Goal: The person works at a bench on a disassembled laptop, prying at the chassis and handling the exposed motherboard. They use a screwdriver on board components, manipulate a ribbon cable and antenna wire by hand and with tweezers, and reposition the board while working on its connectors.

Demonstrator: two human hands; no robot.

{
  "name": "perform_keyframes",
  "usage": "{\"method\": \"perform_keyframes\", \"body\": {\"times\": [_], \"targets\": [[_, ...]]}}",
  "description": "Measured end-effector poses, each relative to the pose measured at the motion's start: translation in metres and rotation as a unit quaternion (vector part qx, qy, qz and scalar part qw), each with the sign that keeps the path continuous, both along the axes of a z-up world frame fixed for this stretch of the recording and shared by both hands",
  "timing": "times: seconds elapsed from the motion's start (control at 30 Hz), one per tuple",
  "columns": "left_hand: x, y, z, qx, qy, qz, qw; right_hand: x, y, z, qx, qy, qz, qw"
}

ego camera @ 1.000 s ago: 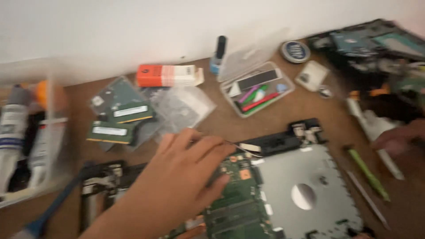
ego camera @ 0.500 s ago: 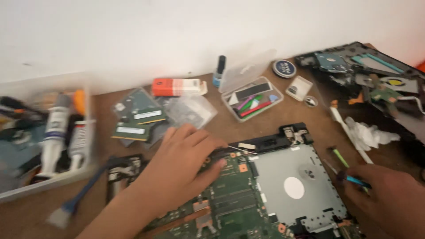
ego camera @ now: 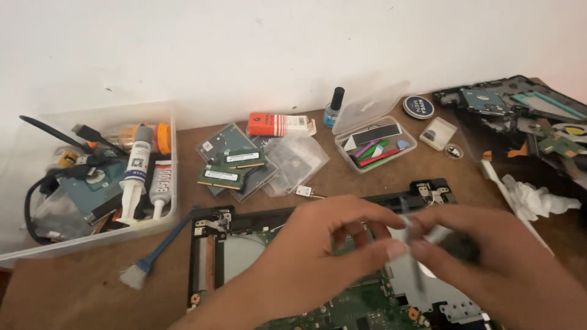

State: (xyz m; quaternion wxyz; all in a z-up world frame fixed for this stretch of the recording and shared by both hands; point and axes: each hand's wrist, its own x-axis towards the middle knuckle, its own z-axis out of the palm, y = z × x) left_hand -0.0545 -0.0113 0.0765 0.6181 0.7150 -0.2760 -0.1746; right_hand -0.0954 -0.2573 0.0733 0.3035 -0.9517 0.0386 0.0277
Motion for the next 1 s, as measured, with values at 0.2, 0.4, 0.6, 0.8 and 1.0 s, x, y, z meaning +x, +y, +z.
{"method": "perform_keyframes", "body": {"times": [0.2, 0.4, 0.6, 0.8, 1.0], "targets": [[-0.003, 0.004, -0.013, -0.060, 0.203, 0.049, 0.976, 0.024, 0.053, 0.014, 0.184, -0.064, -0.082, 0.977], [0.005, -0.001, -0.020, -0.072, 0.117, 0.051, 0.989, 0.040, 0.042, -0.004, 0.295, -0.041, -0.108, 0.948], [0.013, 0.003, -0.016, -0.167, 0.100, 0.114, 0.974, 0.050, 0.021, -0.017, 0.315, -0.001, -0.117, 0.942], [0.019, 0.008, -0.021, -0.173, 0.058, 0.125, 0.975, 0.056, 0.032, 0.027, 0.220, 0.123, -0.176, 0.952], [0.021, 0.007, -0.033, -0.227, 0.090, 0.144, 0.959, 0.052, 0.008, -0.010, 0.186, 0.072, -0.102, 0.975]]}}
